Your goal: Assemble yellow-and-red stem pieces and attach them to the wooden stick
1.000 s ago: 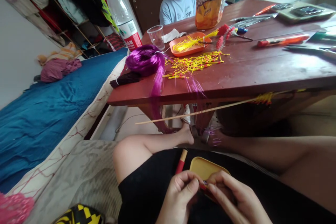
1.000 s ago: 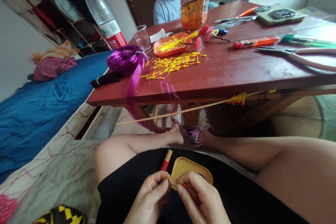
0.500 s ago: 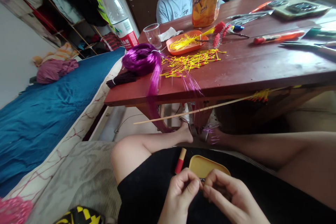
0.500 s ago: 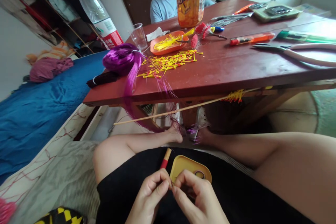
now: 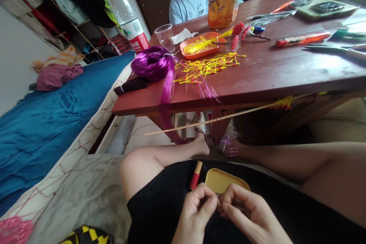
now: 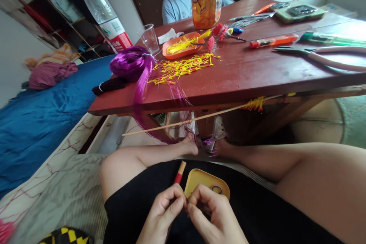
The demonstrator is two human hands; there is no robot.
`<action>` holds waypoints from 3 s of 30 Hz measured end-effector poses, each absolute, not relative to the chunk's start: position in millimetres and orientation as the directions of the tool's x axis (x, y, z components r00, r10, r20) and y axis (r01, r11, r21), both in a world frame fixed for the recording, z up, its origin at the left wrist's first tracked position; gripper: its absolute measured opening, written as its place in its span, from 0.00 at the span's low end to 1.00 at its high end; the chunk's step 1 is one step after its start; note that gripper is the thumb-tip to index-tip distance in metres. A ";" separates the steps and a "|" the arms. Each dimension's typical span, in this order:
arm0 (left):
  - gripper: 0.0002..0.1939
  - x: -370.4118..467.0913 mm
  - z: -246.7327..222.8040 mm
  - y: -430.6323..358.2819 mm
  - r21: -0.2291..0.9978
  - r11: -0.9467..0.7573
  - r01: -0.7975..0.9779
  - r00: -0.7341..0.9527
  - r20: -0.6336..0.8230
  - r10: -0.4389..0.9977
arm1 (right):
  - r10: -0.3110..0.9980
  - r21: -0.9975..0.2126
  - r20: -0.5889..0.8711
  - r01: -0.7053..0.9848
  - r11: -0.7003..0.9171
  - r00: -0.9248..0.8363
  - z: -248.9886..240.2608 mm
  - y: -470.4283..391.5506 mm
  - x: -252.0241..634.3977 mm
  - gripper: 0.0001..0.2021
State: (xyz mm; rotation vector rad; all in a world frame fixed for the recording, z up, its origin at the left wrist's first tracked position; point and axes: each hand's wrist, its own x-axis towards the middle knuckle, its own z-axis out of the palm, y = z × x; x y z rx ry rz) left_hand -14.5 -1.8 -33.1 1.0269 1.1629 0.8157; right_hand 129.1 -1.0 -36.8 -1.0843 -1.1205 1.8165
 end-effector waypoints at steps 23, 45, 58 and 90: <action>0.16 -16.6 -24.1 -1.1 0.945 0.158 0.288 0.252 -0.234 0.939 | 0.849 -0.880 -0.354 -0.167 -0.444 -0.393 -34.5 1.1 127.8 0.08; 0.17 -14.7 -31.3 -2.8 0.924 0.067 0.376 0.251 -0.171 0.953 | 0.845 -0.891 -0.356 -0.127 -0.435 -0.399 -37.6 -1.4 126.2 0.13; 0.15 -11.1 -24.6 -4.8 0.900 0.023 0.436 0.214 -0.128 0.968 | 0.811 -0.820 -0.402 -0.227 -0.525 -0.426 -26.2 5.7 125.3 0.17; 0.15 -10.1 -28.0 -3.2 0.904 0.005 0.427 0.230 -0.114 0.966 | 0.787 -0.774 -0.435 -0.264 -0.575 -0.438 -28.5 6.8 126.3 0.18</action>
